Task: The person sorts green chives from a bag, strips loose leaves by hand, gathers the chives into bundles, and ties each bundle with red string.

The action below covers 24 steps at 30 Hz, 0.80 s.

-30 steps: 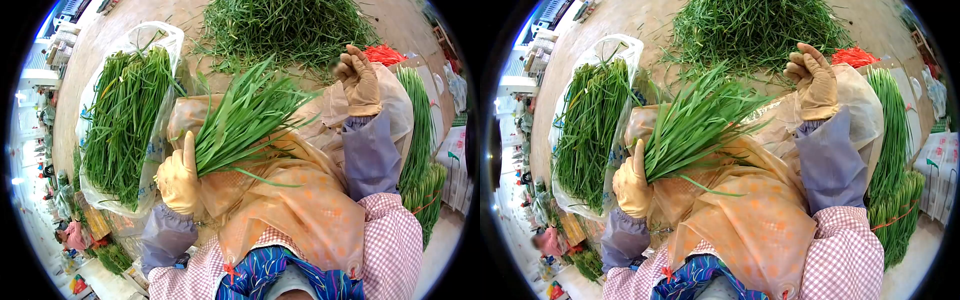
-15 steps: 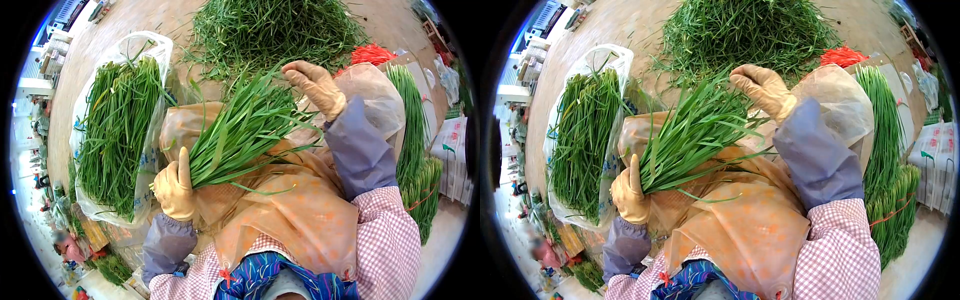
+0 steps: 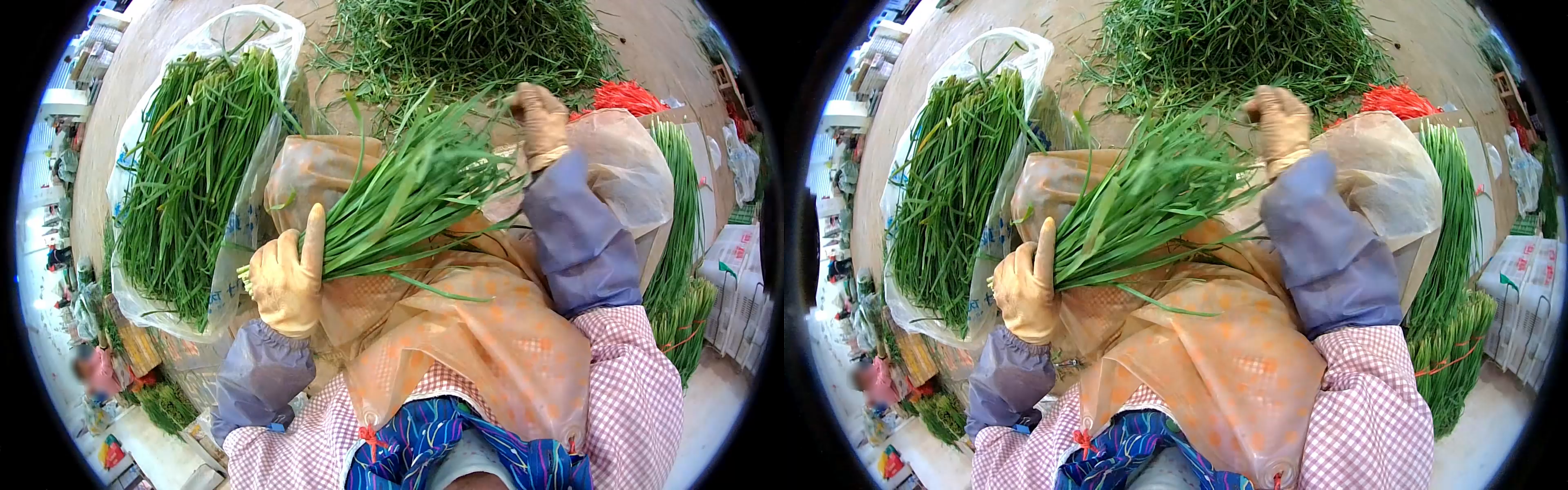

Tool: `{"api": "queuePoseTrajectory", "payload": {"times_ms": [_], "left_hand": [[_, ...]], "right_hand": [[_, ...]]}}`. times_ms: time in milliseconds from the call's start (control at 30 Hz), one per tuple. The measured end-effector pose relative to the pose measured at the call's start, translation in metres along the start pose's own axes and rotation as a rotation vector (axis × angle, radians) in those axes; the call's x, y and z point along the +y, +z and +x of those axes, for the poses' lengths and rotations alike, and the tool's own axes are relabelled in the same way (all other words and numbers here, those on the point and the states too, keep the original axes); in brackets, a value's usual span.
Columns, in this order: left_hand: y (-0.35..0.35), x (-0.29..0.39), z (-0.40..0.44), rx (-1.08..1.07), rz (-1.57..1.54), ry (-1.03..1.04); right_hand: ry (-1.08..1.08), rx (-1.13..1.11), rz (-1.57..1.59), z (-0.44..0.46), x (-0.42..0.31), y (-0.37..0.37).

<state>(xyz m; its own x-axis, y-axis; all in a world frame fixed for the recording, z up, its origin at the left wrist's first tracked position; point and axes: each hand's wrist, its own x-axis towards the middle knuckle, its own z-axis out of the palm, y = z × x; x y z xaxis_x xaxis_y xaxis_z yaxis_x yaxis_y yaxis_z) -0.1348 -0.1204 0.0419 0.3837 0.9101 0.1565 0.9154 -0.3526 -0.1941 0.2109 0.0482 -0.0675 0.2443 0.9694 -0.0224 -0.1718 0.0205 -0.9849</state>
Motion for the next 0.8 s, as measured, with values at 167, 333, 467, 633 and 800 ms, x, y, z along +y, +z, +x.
{"api": "queuePoseTrajectory", "payload": {"times_ms": [167, 333, 467, 633, 800], "left_hand": [[0.001, 0.003, 0.002, -0.009, 0.051, -0.01], [-0.001, 0.004, 0.006, -0.041, 0.071, -0.014], [-0.005, 0.01, 0.009, -0.071, 0.116, -0.032], [-0.001, 0.009, 0.006, -0.021, 0.078, -0.043], [0.009, 0.005, 0.0, 0.091, 0.033, -0.035]], "right_hand": [[-0.103, 0.106, 0.029, -0.005, -0.046, -0.01], [-0.283, -0.583, 0.014, -0.066, -0.116, 0.029], [-0.598, -0.889, -0.694, -0.105, -0.138, 0.075], [-0.882, -0.89, -0.873, -0.13, -0.087, 0.105], [-0.649, -0.57, -0.509, -0.121, -0.098, 0.084]]}}
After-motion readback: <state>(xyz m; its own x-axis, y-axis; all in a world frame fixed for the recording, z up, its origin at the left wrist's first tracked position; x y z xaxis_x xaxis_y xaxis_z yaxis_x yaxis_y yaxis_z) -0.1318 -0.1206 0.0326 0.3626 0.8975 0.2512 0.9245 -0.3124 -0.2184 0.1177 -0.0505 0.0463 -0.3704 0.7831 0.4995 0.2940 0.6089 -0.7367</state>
